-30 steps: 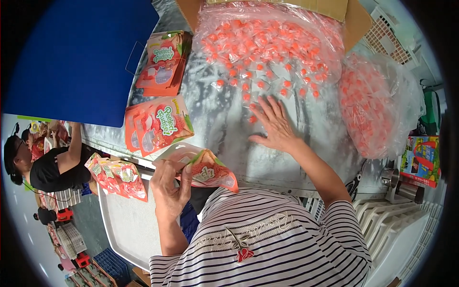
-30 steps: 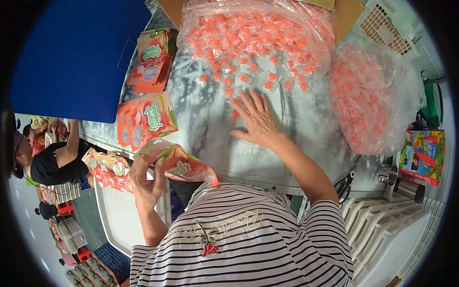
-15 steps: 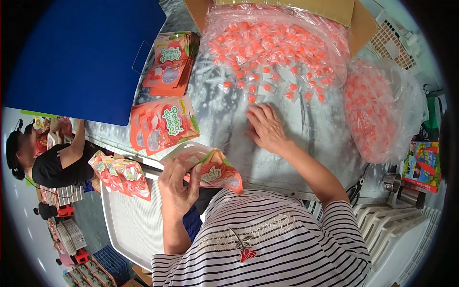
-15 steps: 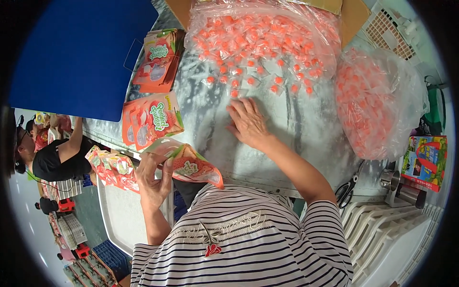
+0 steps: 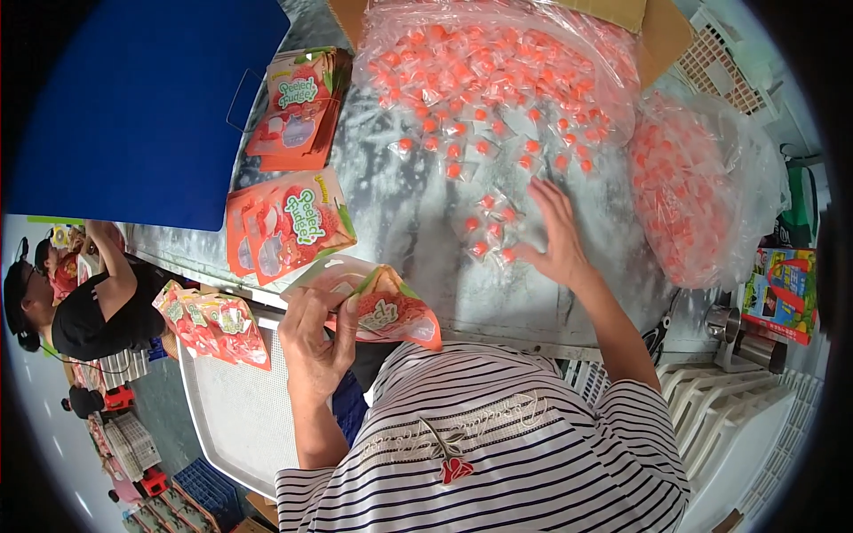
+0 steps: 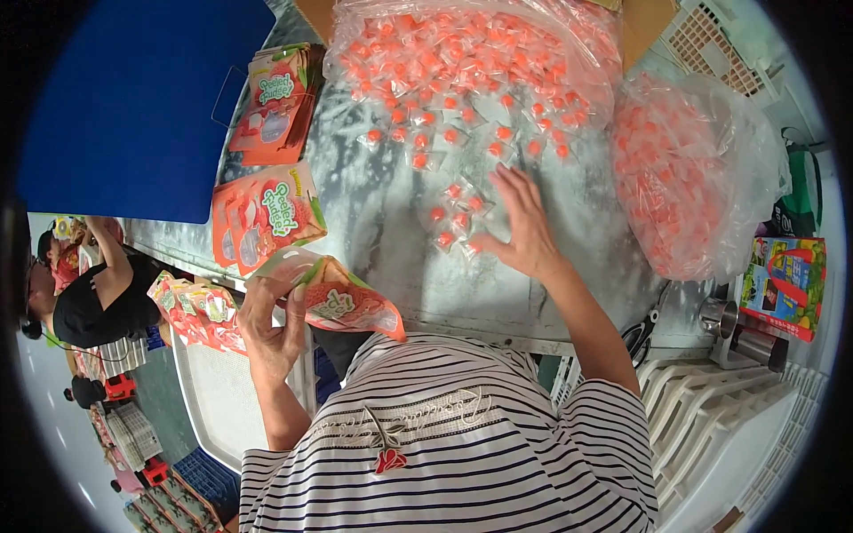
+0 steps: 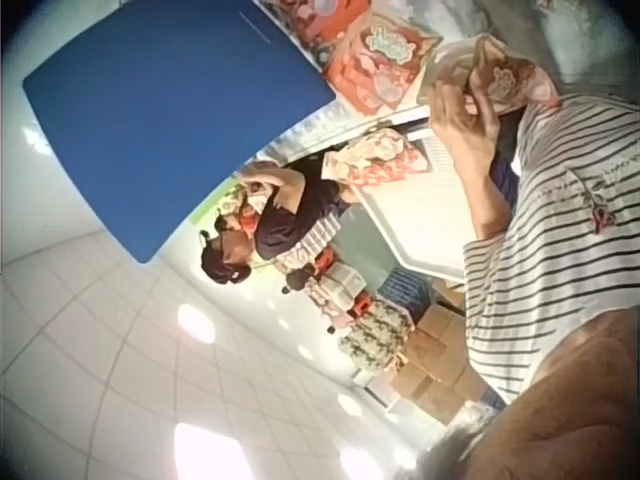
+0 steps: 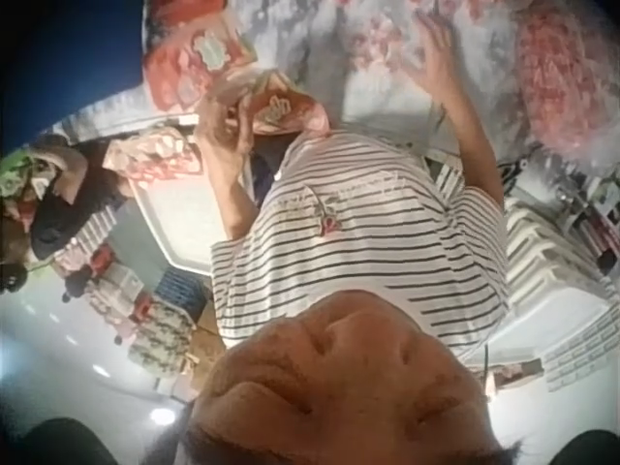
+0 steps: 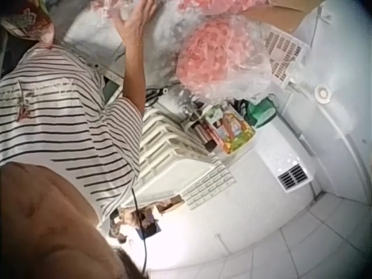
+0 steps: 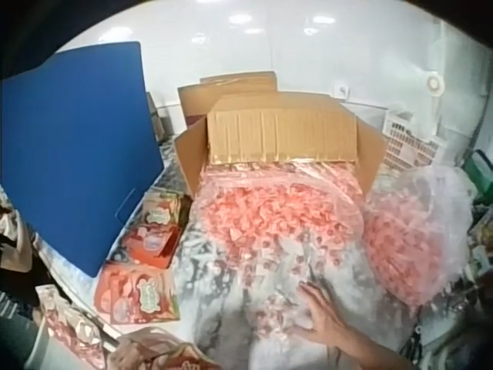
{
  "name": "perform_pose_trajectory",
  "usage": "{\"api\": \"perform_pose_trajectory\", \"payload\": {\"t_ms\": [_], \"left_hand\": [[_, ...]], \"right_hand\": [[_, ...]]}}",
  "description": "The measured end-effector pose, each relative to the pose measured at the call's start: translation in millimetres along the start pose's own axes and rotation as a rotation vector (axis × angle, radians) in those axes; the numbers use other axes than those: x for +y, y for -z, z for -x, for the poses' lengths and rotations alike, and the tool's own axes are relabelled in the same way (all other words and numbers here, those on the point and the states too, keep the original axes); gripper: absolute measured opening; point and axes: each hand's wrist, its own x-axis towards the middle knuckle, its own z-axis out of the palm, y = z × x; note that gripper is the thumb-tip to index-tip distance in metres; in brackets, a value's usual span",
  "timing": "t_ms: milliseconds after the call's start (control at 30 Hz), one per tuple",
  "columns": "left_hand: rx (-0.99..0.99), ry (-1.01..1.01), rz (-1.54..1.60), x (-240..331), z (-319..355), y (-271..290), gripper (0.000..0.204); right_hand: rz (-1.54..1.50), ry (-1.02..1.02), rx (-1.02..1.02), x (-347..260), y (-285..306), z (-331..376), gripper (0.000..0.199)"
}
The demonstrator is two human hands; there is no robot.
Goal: Taking individual small candies from a large bulk box and placing them into retail packaging bags.
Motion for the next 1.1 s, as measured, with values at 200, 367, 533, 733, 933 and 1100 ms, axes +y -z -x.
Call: {"api": "perform_pose_trajectory", "payload": {"t_ms": [200, 367, 533, 733, 933, 1100], "left_hand": [[-0.043, -0.020, -0.060, 10, 0, 1, 0.010], [-0.103, -0.040, -0.058, 11, 2, 3, 0.010], [-0.077, -0.121, -0.051, 17, -10, 0, 0.008], [-0.158, -0.266, -0.036, 26, -29, -14, 0.016], [-0.165, -0.387, -0.055, 26, -34, -28, 0.016], [-0.194, -0.405, -0.054, 30, -34, -30, 0.016]], "right_hand": [[0.234, 0.060, -0.270, -14, -35, -10, 0.098], [0.273, 0.221, -0.149, -16, -68, -12, 0.064], [0.333, 0.283, -0.049, -3, -64, 8, 0.036], [-0.479, -0.363, 0.214, -11, -33, -5, 0.013], [-0.573, -0.114, -0.110, -107, 36, -60, 0.010], [-0.310, 0.106, -0.301, -139, 51, -80, 0.014]]}}
